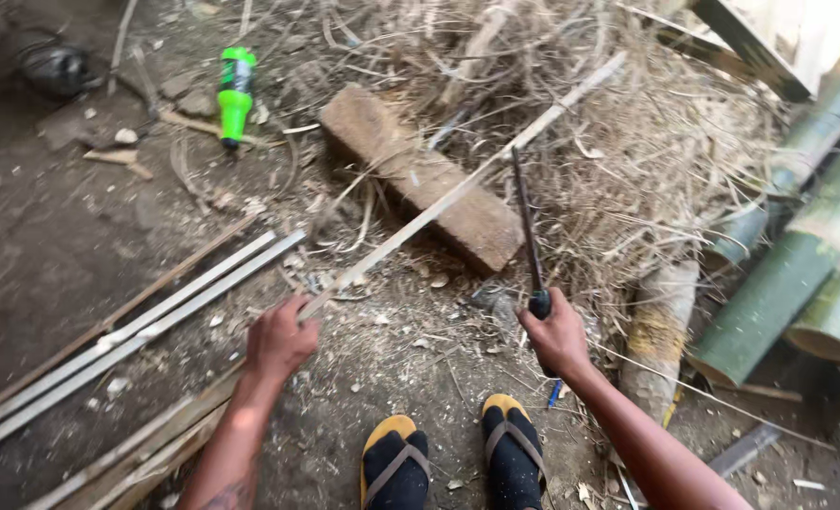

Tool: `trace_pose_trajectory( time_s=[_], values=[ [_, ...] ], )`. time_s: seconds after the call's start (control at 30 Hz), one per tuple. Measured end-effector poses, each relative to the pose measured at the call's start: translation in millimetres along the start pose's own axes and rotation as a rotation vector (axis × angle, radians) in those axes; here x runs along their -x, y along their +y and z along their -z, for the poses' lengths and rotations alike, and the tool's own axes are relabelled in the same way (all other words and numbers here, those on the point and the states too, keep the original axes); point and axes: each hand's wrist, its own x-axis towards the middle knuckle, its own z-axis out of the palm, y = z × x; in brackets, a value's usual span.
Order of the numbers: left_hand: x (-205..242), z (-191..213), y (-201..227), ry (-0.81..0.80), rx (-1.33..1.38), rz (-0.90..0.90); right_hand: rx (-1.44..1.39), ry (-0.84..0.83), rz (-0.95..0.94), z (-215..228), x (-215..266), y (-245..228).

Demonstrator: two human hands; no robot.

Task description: The person uses a knife to shave and smooth thin bamboo strips. They repeatedly draw the blade along the strips to remove splinters and flatten the surface, then place the finished pieces on the ground.

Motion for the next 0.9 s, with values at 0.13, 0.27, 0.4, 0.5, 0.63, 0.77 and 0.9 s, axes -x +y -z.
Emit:
trace_pose_trajectory(
  time_s=[0.13,0.27,0.4,0.5,0.63,0.77,0.9],
  values=[
    [-2,8,-8,-0.103,-0.267,0.077,0.085,0.031,0.106,3,-5,-16],
    [28,23,-79,0.026,-0.498,0.369,0.101,-0.034,0.002,16,-21,-20],
    [67,38,-159,0.361,-0.341,0.404,0.263,-0.001,0.088,21,-32,-26],
    [98,44,-214,0.395,-0.454,0.405,0.266,-0.100,0.195,5,-14,-32],
    [132,44,-253,0.481,-0.472,0.410,0.348,-0.054,0.271,-13,17,-53],
    [103,44,-209,0.610,-0.380,0.265,0.290,0.067,0.375,-1,38,-56],
    [27,37,-70,0.300,-0.151,0.232,0.266,0.078,0.267,10,27,-54]
  ],
)
